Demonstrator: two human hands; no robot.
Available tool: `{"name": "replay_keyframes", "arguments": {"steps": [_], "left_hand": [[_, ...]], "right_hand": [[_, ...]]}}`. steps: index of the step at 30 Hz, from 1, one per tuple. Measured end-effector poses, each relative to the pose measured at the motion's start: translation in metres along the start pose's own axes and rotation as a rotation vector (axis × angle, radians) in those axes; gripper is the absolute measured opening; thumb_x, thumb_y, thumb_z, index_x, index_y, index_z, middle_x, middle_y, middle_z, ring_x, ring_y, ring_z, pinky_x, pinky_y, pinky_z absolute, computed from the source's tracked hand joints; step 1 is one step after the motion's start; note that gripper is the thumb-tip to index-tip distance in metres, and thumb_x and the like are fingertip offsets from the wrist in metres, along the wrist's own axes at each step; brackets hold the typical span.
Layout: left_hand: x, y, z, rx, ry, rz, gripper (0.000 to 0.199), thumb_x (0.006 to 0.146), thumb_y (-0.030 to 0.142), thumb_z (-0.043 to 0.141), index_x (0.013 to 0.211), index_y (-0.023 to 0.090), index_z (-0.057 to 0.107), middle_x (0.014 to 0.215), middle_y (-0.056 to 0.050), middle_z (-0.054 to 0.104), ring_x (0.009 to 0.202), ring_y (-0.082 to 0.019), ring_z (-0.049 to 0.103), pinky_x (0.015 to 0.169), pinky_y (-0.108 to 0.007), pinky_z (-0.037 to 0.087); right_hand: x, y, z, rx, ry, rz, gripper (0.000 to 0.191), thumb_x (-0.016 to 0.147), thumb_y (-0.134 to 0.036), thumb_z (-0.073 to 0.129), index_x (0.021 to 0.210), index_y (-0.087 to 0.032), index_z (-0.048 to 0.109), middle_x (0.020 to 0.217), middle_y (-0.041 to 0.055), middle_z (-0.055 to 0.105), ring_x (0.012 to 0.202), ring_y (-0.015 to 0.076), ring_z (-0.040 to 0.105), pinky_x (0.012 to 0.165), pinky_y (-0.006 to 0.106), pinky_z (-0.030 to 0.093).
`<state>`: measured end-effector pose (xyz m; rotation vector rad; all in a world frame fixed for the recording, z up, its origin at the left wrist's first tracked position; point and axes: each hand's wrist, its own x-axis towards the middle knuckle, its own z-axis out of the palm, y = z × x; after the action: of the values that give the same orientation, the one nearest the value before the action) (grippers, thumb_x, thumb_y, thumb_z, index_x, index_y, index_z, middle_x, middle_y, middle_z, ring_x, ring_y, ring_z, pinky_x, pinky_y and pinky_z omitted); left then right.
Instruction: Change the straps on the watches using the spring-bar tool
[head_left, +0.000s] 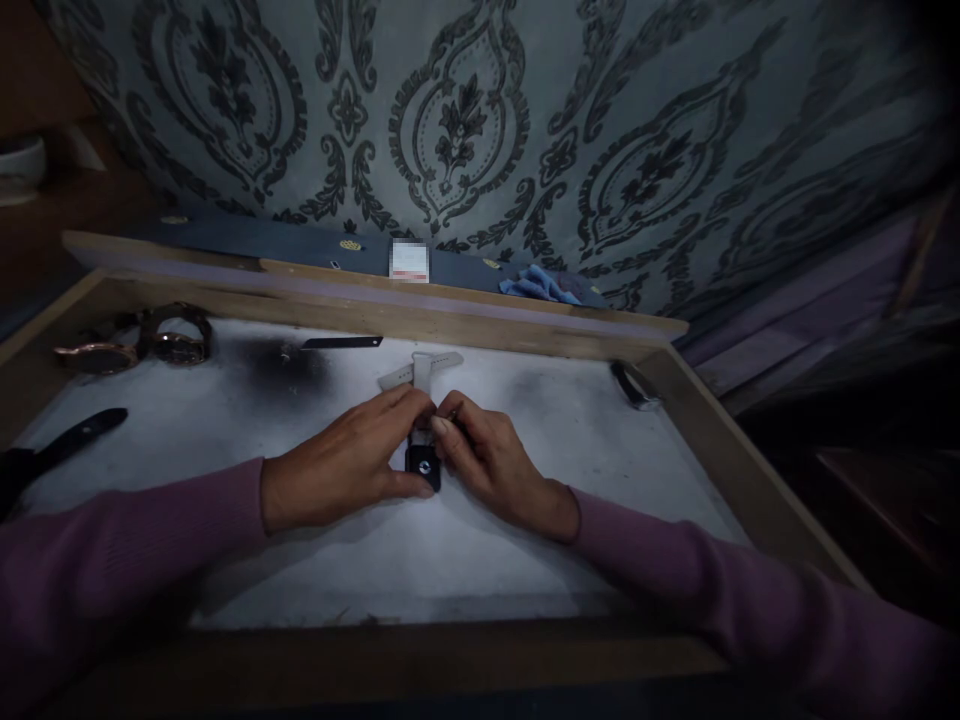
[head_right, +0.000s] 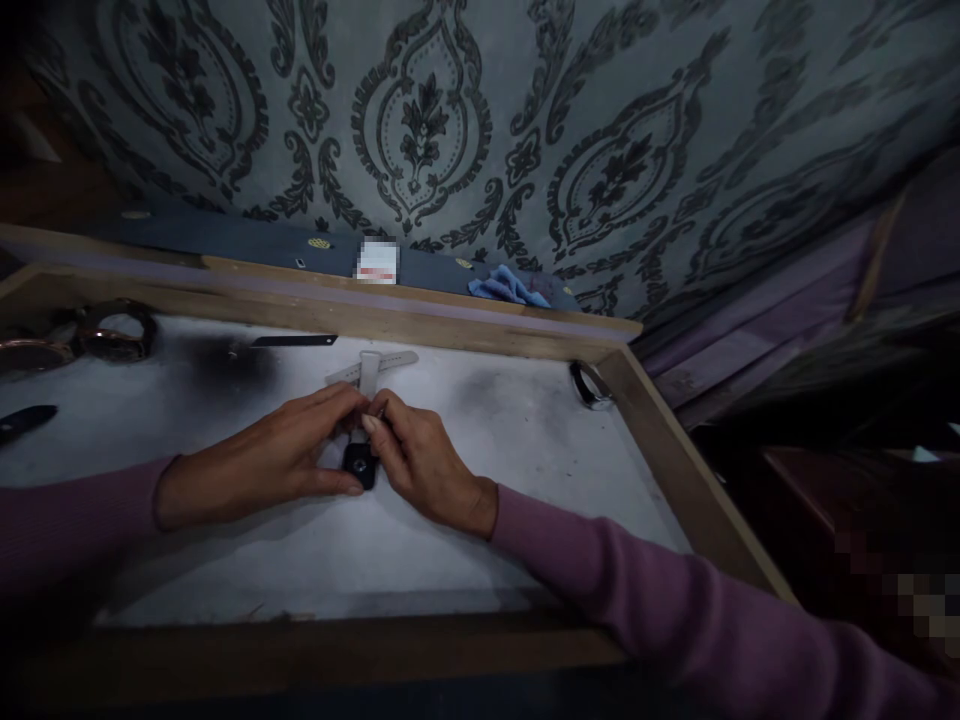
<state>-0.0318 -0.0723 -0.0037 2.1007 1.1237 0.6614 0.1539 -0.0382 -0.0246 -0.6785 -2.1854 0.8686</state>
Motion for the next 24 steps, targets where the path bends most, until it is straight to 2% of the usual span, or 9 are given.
{"name": "replay_keyframes", "arguments": {"steps": [7, 16, 24], "left_hand": [[0.0002, -0.0010, 0.0003, 0.012, -0.013, -0.001, 0.031, 0.078, 0.027, 0.072, 0.094, 0.023, 0.047, 0.099, -0.002, 0.054, 0.090, -0.021, 0.053, 0.078, -0.035, 0.045], [0.0004, 0.0018, -0.0001, -0.005, -0.008, -0.004, 0.031, 0.077, 0.024, 0.072, 0.093, 0.023, 0.046, 0.099, -0.003, 0.054, 0.091, -0.022, 0.054, 0.079, -0.038, 0.046], [-0.0002, -0.0007, 0.0002, -0.008, -0.007, 0.003, 0.025, 0.079, 0.028, 0.069, 0.092, 0.022, 0.047, 0.100, -0.003, 0.054, 0.091, -0.022, 0.054, 0.080, -0.038, 0.045]], "right_hand": [[0.0000, 0.0008, -0.0003, -0.016, 0.002, -0.005, 0.014, 0.095, -0.018, 0.043, 0.081, -0.021, 0.041, 0.058, -0.0062, 0.045, 0.047, 0.0084, 0.042, 0.046, 0.021, 0.034], [0.0011, 0.0014, 0.0005, 0.001, 0.003, -0.018, 0.015, 0.095, -0.017, 0.043, 0.080, -0.021, 0.041, 0.060, -0.0065, 0.043, 0.047, 0.0074, 0.039, 0.044, 0.021, 0.032], [0.0011, 0.0005, 0.0009, -0.062, -0.003, -0.088, 0.014, 0.095, -0.017, 0.041, 0.082, -0.021, 0.043, 0.070, -0.0025, 0.050, 0.055, 0.0097, 0.046, 0.052, 0.024, 0.041]]}}
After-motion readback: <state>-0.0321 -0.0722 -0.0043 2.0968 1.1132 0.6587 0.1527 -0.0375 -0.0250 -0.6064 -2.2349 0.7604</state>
